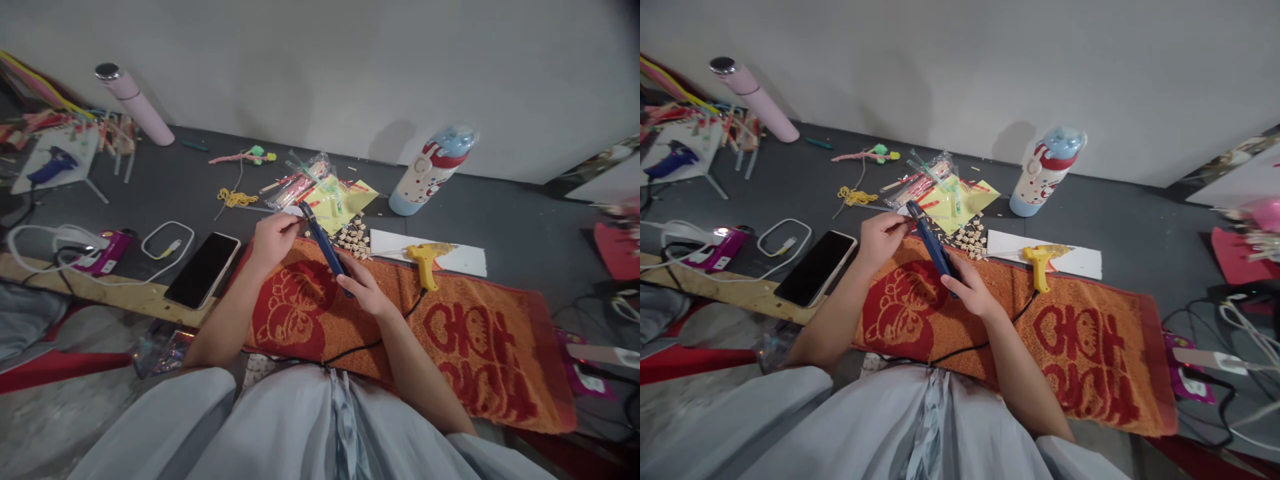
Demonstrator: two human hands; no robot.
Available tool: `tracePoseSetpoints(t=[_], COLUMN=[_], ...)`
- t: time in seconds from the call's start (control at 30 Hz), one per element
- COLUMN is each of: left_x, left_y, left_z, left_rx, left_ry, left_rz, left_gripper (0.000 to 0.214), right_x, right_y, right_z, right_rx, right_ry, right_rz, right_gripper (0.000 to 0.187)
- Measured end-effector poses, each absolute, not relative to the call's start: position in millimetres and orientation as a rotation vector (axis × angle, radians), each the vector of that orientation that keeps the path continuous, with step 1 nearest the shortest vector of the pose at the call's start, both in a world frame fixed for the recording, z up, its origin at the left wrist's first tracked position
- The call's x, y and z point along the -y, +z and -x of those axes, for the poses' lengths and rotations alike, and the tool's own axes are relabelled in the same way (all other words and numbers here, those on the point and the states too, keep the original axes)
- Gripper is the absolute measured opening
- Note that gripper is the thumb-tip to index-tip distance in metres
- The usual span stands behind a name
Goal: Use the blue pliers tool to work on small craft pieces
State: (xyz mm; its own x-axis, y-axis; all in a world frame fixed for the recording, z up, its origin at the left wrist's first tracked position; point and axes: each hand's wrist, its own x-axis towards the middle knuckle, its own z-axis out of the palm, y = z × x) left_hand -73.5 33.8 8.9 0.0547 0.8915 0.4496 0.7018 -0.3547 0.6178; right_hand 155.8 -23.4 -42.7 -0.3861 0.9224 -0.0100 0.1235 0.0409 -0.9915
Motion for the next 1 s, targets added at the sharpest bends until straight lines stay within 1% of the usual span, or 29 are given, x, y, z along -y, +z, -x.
tracePoseSetpoints(t=[0.2, 0.33, 0.5, 0.67, 0.87, 1.0], left_x=[-35.6, -37.0, -37.9, -38.7, -37.4, -37.4], left_y=[11.4, 12.8, 12.9, 13.2, 13.7, 11.1], left_z=[76.9, 80.3, 83.5, 84.3, 84.2, 80.5], left_rx=[-1.587, -1.508, -1.489, -1.516, -1.514, -1.503], left_ry=[1.117, 1.096, 1.061, 1.051, 1.045, 1.12], left_rz=[-2.087, -1.975, -1.853, -1.89, -1.91, -1.756], left_gripper=[0.023, 0.026, 0.025, 0.027, 0.027, 0.027], right_x=[23.4, 23.9, 23.2, 22.4, 22.6, 22.0], right_y=[-42.6, -40.1, -37.8, -35.1, -32.8, -32.1], right_z=[-154.7, -154.5, -153.9, -153.3, -154.2, -152.3], right_rx=[1.551, 1.566, 1.594, 1.644, 1.665, 1.644], right_ry=[1.479, 1.495, 1.475, 1.45, 1.467, 1.456], right_rz=[1.079, 1.064, 1.054, 1.044, 1.051, 1.053], right_gripper=[0.071, 0.071, 0.07, 0.065, 0.065, 0.064])
